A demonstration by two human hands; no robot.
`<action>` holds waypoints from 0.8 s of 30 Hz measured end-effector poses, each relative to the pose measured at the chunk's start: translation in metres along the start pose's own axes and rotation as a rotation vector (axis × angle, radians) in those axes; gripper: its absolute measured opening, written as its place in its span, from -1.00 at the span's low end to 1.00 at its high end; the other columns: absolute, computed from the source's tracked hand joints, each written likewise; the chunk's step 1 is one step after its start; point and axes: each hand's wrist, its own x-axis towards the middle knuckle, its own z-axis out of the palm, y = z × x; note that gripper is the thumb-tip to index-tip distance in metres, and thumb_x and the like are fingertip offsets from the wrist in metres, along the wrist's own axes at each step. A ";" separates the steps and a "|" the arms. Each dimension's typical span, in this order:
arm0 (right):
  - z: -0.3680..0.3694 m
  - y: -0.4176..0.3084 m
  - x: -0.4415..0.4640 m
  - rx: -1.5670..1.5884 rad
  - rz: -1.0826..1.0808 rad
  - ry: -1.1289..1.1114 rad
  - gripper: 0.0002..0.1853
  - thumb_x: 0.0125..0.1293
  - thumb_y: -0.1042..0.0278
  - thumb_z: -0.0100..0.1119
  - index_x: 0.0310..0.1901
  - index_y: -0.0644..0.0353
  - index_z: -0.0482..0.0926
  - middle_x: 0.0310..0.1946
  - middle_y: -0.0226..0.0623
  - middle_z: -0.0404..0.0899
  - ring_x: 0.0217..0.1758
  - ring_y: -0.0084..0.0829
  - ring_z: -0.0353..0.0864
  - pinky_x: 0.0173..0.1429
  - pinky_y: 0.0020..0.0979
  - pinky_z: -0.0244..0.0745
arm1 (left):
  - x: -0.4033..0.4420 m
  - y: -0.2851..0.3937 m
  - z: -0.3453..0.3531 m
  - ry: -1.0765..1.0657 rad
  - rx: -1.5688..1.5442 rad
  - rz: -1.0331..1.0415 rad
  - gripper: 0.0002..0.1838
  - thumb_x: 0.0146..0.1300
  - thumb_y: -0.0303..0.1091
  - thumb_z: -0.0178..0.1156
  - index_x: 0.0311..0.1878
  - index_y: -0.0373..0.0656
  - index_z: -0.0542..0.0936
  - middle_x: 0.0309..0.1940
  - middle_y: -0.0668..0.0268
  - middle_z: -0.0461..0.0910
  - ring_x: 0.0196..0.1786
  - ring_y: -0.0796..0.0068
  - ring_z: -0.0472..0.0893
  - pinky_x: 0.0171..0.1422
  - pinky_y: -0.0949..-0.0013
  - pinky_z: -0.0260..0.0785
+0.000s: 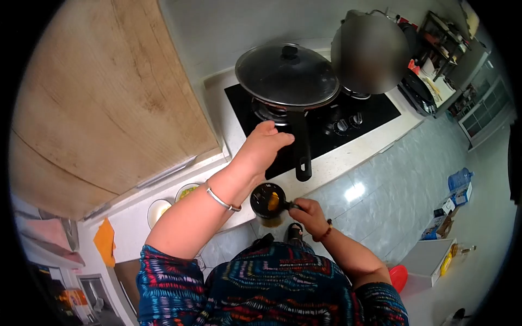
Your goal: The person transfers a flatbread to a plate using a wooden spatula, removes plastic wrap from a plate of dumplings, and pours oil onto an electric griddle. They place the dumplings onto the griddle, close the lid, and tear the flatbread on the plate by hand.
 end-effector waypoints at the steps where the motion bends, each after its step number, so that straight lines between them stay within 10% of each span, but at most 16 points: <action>1: -0.005 0.001 -0.010 -0.005 -0.006 0.015 -0.77 0.09 0.35 0.09 -0.61 0.27 0.35 -0.70 -0.51 0.23 -0.56 -0.69 0.19 -0.51 -0.55 0.15 | 0.010 -0.011 -0.002 0.007 -0.038 -0.099 -0.48 0.03 -0.31 0.14 0.04 -0.33 0.25 -0.09 0.20 0.39 -0.06 0.38 0.38 0.00 0.35 0.21; 8: -0.047 -0.002 -0.078 -0.002 0.081 0.250 -0.83 0.08 0.48 0.06 -0.62 0.23 0.38 -0.70 -0.57 0.23 -0.60 -0.71 0.18 -0.51 -0.60 0.12 | 0.045 -0.040 0.018 -0.086 -0.403 -0.366 -0.78 0.15 -0.31 -0.01 -0.26 -0.30 0.36 -0.37 0.14 0.44 -0.34 0.20 0.52 -0.30 0.22 0.44; 15: -0.104 -0.001 -0.117 0.107 0.008 0.557 -0.80 0.08 0.36 0.08 -0.63 0.20 0.39 -0.70 -0.61 0.28 -0.61 -0.76 0.14 -0.55 -0.65 0.02 | 0.051 -0.042 0.041 0.035 -0.070 -0.205 -0.79 0.00 -0.49 0.18 -0.51 -0.22 0.30 -0.71 0.34 0.31 -0.74 0.54 0.34 -0.76 0.48 0.21; 24: -0.190 -0.023 -0.096 0.175 -0.194 0.643 -0.75 0.07 0.31 0.05 -0.65 0.19 0.30 -0.76 -0.47 0.27 -0.70 -0.71 0.10 -0.57 -0.61 0.03 | 0.038 -0.025 -0.016 0.047 0.105 -0.270 -0.63 -0.05 -0.61 0.15 -0.25 -0.16 0.18 -0.71 0.38 0.29 -0.78 0.61 0.30 -0.76 0.49 0.18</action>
